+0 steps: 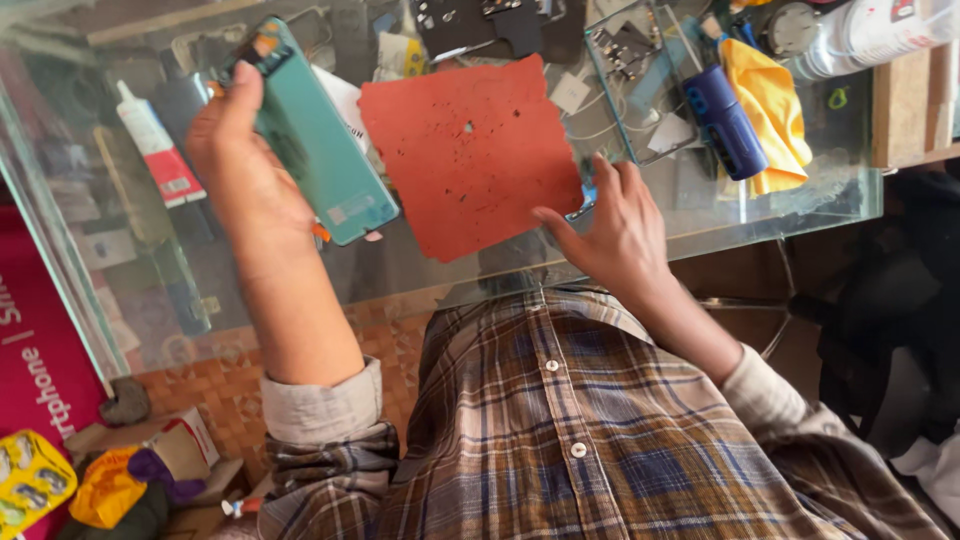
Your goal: The person removes a battery from a smartphone chassis, then applies adhesive to the back of a replacement screen and secures it with tape. The person then applies adhesive along the edges of the phone chassis.
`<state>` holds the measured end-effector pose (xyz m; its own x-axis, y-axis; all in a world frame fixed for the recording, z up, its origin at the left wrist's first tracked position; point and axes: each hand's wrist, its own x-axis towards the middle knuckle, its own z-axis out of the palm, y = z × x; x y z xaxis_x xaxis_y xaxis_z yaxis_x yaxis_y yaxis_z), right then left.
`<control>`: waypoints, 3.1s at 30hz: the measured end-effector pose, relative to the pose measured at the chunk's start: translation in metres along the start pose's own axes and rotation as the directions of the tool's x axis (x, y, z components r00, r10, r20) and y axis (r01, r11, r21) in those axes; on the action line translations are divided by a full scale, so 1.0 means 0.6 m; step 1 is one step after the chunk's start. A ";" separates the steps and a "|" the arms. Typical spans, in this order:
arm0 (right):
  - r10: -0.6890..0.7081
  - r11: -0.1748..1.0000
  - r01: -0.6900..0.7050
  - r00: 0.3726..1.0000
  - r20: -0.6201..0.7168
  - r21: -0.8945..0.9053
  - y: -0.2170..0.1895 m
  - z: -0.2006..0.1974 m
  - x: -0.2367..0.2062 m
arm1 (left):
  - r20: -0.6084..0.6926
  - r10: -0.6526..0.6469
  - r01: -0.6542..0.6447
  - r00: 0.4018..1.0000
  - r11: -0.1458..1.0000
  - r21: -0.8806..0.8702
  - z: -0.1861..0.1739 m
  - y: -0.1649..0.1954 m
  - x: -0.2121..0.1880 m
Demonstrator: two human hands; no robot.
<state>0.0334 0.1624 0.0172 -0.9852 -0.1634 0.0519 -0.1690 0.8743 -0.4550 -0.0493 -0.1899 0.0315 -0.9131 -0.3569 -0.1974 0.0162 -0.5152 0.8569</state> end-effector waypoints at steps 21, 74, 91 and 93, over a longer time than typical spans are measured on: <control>-0.583 0.747 0.443 0.795 0.169 0.495 -0.160 0.077 0.008 | -0.014 -0.284 0.276 0.959 0.940 -0.202 -0.027 -0.059 -0.129; -0.077 0.728 -0.223 0.912 0.402 0.648 0.077 -0.017 -0.105 | 0.242 0.007 -0.155 0.970 0.787 0.598 0.034 -0.190 -0.119; -0.180 0.980 0.155 0.958 -0.225 -0.124 0.125 0.034 0.134 | 0.266 0.098 -0.252 0.959 0.722 0.645 0.066 -0.167 -0.106; -0.222 0.970 0.186 0.939 -0.262 -0.155 0.119 0.048 0.187 | 0.249 0.067 -0.219 0.966 0.722 0.656 0.072 -0.165 -0.105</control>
<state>-0.0885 0.1935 -0.0349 -0.8954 -0.2277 0.3827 -0.3516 0.8889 -0.2936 -0.0110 -0.0828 -0.0206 -0.9826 -0.1853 -0.0151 -0.0560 0.2174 0.9745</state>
